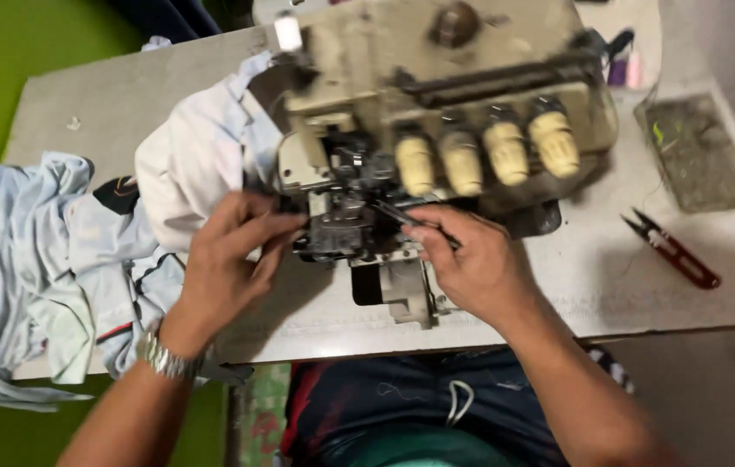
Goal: Using tweezers to route thread through the internal guides and needles of an industrial overlock sewing machine.
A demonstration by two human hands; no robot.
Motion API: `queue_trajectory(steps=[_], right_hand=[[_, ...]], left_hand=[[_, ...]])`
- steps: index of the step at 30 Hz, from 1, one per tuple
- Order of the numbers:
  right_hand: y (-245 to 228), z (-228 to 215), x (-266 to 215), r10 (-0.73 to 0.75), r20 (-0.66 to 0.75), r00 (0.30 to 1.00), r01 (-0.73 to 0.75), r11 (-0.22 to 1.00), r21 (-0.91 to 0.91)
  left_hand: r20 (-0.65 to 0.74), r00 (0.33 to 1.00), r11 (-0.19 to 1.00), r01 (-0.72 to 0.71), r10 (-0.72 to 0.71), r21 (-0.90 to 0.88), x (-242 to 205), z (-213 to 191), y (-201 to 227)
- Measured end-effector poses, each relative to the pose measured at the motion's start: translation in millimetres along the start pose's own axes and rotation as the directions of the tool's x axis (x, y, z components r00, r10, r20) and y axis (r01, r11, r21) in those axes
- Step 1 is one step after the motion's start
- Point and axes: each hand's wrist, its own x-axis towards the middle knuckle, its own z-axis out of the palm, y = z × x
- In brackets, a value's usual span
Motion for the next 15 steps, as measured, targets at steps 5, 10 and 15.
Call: queue_trajectory(steps=[5,10,15], right_hand=[[7,-7,1,-0.172,-0.029,0.985,0.171,0.984,-0.045],[20,-5,-1,-0.27,-0.063,0.961,0.267,0.962,-0.06],[37,8,-7,-0.307,-0.096,0.947,0.294,0.947,-0.125]], left_hand=[[-0.048,0.989,0.99,0.138,-0.137,0.02,-32,9,17],[-0.094,0.978,0.982,0.186,-0.185,0.003,-35,15,33],[-0.104,0.978,0.982,0.187,-0.182,0.04,-31,15,33]])
